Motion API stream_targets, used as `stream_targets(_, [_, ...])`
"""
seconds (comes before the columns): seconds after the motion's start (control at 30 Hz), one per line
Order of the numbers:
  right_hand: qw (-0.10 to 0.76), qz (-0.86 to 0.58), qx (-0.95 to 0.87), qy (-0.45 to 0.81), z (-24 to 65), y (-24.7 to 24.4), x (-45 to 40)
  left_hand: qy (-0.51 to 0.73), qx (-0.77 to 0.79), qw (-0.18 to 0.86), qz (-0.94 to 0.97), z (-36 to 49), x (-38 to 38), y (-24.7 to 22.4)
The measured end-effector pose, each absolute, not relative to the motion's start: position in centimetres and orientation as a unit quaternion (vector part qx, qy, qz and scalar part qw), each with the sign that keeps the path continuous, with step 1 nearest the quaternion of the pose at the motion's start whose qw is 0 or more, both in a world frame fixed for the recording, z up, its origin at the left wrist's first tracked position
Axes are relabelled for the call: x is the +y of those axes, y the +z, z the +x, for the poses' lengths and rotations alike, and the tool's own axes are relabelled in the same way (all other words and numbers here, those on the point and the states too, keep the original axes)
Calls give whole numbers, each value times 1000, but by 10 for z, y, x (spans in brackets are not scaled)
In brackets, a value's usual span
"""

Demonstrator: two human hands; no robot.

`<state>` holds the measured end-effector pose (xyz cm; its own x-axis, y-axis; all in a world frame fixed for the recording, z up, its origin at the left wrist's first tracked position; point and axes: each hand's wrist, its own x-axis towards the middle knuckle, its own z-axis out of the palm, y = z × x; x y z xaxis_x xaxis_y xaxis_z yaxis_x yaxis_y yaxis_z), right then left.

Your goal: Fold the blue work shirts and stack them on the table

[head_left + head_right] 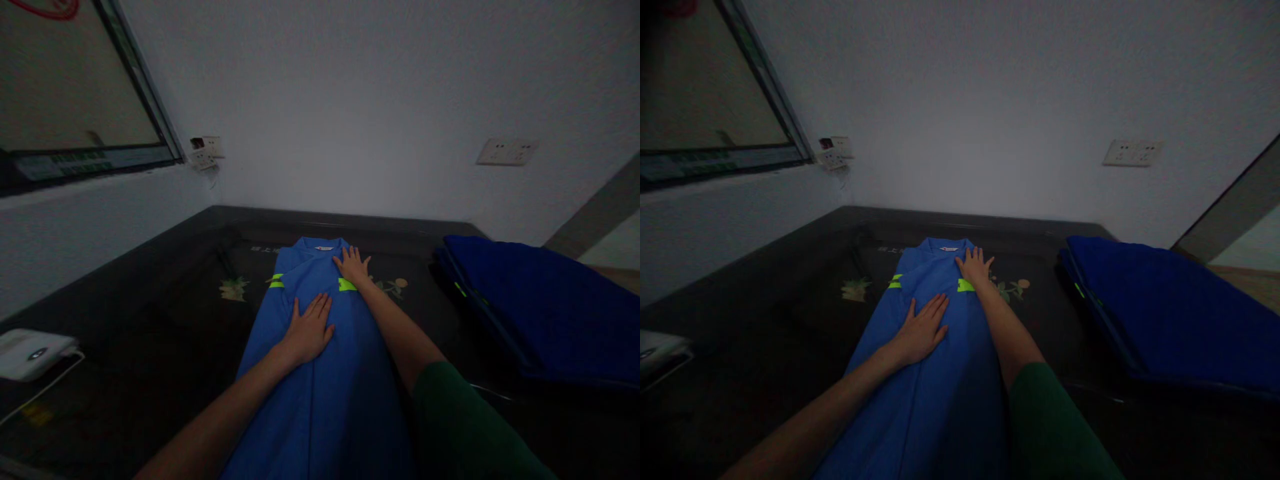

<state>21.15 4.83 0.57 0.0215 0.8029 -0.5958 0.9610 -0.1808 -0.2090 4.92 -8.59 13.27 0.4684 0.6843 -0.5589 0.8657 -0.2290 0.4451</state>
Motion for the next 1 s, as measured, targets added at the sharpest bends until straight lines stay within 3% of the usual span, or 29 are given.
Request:
stream_targets(0.2, [-20, 662, 688, -297, 214, 46, 40, -123, 500, 368, 774, 49, -85, 135])
stream_targets(0.57, [-120, 536, 693, -468, 271, 185, -99, -18, 536, 424, 730, 38, -67, 145])
stream_targets(0.67, [-125, 545, 642, -524, 296, 245, -144, 96, 544, 443, 706, 16, -54, 189])
stream_targets(0.8, [-100, 578, 487, -647, 327, 315, -214, 197, 533, 557, 606, -26, -93, 273])
stream_targets(0.9, [-44, 548, 347, -760, 340, 340, -277, 131, 475, 725, 481, -57, -171, 314])
stream_targets(1.0, [46, 552, 323, -767, 340, 337, -328, -23, 410, 835, 365, -85, -259, 320])
